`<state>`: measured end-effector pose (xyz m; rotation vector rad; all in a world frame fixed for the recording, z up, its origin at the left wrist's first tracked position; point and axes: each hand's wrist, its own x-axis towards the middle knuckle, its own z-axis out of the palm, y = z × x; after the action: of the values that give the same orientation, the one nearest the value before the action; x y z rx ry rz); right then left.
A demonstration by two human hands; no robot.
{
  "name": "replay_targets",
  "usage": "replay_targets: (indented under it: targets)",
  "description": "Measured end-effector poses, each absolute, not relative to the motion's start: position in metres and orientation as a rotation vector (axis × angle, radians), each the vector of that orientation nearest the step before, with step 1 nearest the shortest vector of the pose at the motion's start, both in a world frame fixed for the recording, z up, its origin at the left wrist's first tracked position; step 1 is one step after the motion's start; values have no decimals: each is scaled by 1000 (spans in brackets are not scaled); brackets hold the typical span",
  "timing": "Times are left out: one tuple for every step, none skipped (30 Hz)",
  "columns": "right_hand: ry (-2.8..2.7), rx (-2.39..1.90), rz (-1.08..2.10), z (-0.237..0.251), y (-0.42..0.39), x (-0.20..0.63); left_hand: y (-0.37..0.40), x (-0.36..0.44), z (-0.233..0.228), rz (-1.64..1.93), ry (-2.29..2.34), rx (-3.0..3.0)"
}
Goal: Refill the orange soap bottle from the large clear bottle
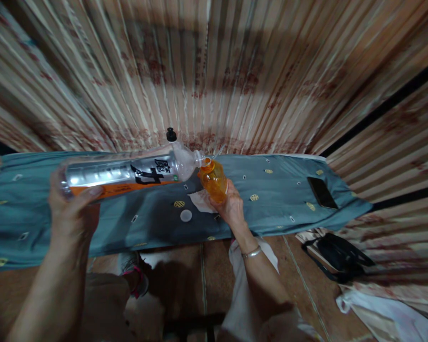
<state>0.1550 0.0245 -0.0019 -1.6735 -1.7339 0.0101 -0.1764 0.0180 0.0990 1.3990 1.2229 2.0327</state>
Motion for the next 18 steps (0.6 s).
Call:
replay_targets:
  targets:
    - [-1733, -1672, 9, -2, 24, 155, 18, -176, 100, 2034, 1208, 1378]
    - [-1732, -1672, 11, -2, 24, 155, 18, -176, 101, 2038, 1179, 1341]
    - [-1729, -1675, 14, -2, 24, 154, 17, -175, 102, 2039, 1146, 1302]
    - [-1727, -1679, 19, -1, 24, 154, 17, -175, 103, 2042, 1133, 1280]
    - [-1726, -1681, 21, 0, 24, 154, 17, -174, 103, 2050, 1124, 1252]
    - [-1730, -1680, 24, 0, 23, 154, 17, -174, 104, 2055, 1117, 1224]
    - [-1737, -1675, 29, 1, 23, 154, 17, -174, 104, 2058, 1111, 1201]
    - [-1743, -1667, 34, 2, 23, 154, 17, -173, 105, 2056, 1106, 1190]
    - [-1746, -1661, 38, 2, 23, 154, 17, -173, 105, 2053, 1101, 1189]
    - [-1746, -1657, 40, 3, 23, 153, 17, -173, 105, 2047, 1094, 1192]
    - [-1745, -1656, 41, 3, 23, 153, 17, -173, 105, 2043, 1087, 1194]
    - [-1743, -1657, 40, 4, 23, 153, 18, -173, 105, 2046, 1082, 1192]
    - [-1740, -1660, 36, 4, 23, 153, 18, -173, 105, 2058, 1077, 1182]
    - [-1740, -1666, 33, 4, 23, 153, 18, -172, 106, 2070, 1069, 1170]
    - [-1742, -1672, 31, 3, 23, 153, 18, -172, 106, 2078, 1061, 1160]
    - [-1745, -1678, 32, 3, 23, 153, 18, -172, 106, 2083, 1055, 1156]
    - [-1747, -1687, 34, 3, 23, 153, 19, -172, 106, 2084, 1051, 1156]
    - [-1746, -1697, 38, 3, 22, 153, 19, -172, 105, 2084, 1049, 1157]
